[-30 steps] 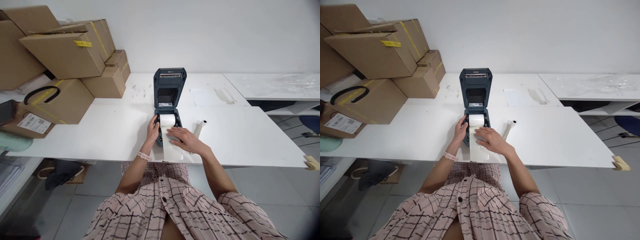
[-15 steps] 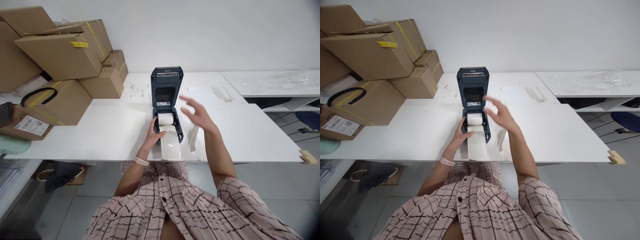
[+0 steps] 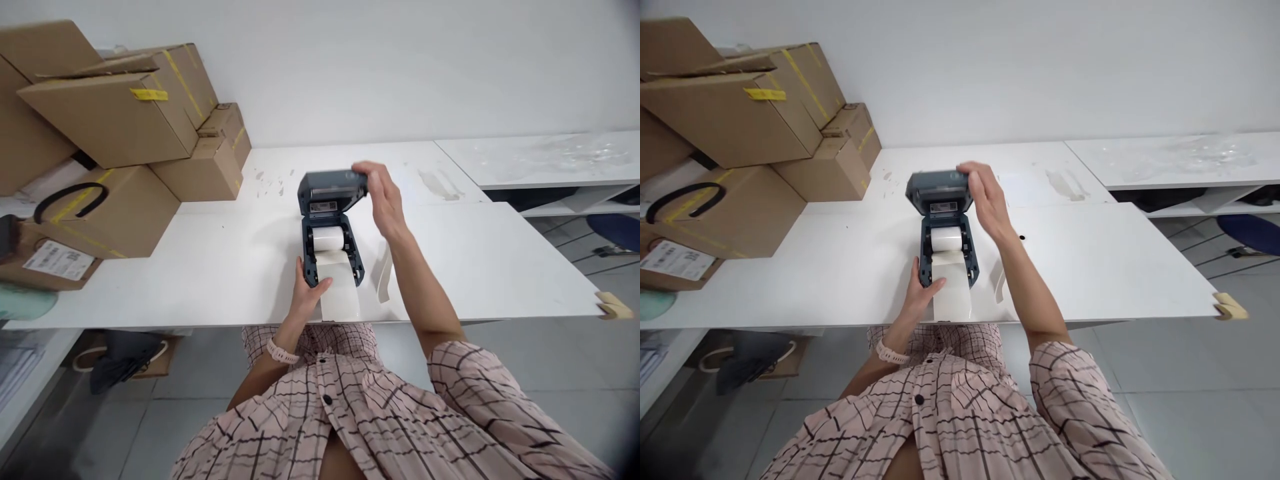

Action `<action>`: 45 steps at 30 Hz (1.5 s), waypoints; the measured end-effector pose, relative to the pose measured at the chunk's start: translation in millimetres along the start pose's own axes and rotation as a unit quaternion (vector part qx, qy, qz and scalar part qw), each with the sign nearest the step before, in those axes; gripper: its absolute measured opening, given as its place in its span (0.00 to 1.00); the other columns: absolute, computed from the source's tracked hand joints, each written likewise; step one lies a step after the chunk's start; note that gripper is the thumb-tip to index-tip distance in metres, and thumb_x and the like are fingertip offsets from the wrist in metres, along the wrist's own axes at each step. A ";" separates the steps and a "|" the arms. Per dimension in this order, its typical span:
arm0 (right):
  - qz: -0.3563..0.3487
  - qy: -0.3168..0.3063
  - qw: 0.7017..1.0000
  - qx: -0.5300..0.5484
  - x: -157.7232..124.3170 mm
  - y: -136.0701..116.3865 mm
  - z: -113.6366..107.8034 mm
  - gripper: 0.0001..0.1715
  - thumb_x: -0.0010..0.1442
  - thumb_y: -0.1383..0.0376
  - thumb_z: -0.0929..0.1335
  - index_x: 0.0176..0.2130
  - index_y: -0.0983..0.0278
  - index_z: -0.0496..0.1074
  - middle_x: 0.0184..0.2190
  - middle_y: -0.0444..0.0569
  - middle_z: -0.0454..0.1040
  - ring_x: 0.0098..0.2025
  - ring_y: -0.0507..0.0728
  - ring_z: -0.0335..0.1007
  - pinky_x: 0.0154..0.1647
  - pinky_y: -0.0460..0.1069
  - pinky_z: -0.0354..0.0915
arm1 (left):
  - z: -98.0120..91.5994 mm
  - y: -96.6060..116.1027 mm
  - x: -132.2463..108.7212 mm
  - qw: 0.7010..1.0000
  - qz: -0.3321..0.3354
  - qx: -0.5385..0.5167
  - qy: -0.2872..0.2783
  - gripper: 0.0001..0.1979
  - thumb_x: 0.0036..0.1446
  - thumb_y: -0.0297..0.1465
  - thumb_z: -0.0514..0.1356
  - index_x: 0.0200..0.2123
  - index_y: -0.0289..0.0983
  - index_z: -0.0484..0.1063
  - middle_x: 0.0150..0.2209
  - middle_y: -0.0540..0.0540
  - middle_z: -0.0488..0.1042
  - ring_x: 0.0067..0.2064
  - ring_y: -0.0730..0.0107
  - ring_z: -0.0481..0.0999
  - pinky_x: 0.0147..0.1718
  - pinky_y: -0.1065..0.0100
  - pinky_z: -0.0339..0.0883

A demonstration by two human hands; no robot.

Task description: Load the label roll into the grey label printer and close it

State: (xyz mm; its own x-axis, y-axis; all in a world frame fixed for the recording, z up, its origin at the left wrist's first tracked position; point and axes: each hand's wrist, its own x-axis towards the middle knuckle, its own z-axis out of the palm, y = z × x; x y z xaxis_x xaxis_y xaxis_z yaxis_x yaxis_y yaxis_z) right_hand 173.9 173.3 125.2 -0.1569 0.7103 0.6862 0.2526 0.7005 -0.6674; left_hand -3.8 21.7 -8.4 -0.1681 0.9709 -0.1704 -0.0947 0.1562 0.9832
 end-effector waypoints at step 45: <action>0.377 0.030 0.910 0.168 -176.4 16.0 40.3 0.60 0.53 0.38 0.74 0.72 0.57 0.54 0.74 0.59 0.56 0.74 0.67 0.56 0.75 0.66 0.53 | 6.4 38.6 -55.3 0.957 -0.206 -0.021 -0.202 0.28 0.57 0.58 0.59 0.23 0.39 0.65 0.19 0.53 0.66 0.18 0.79 0.58 0.20 0.70 0.51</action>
State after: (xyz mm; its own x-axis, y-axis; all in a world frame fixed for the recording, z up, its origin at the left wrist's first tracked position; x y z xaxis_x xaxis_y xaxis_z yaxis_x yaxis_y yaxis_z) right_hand 167.1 62.0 -18.2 -0.0041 1.0000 0.0040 -0.0408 0.0038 -0.9992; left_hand 8.2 -24.8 39.5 0.2852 0.8202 -0.4959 -0.1114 0.5422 0.8328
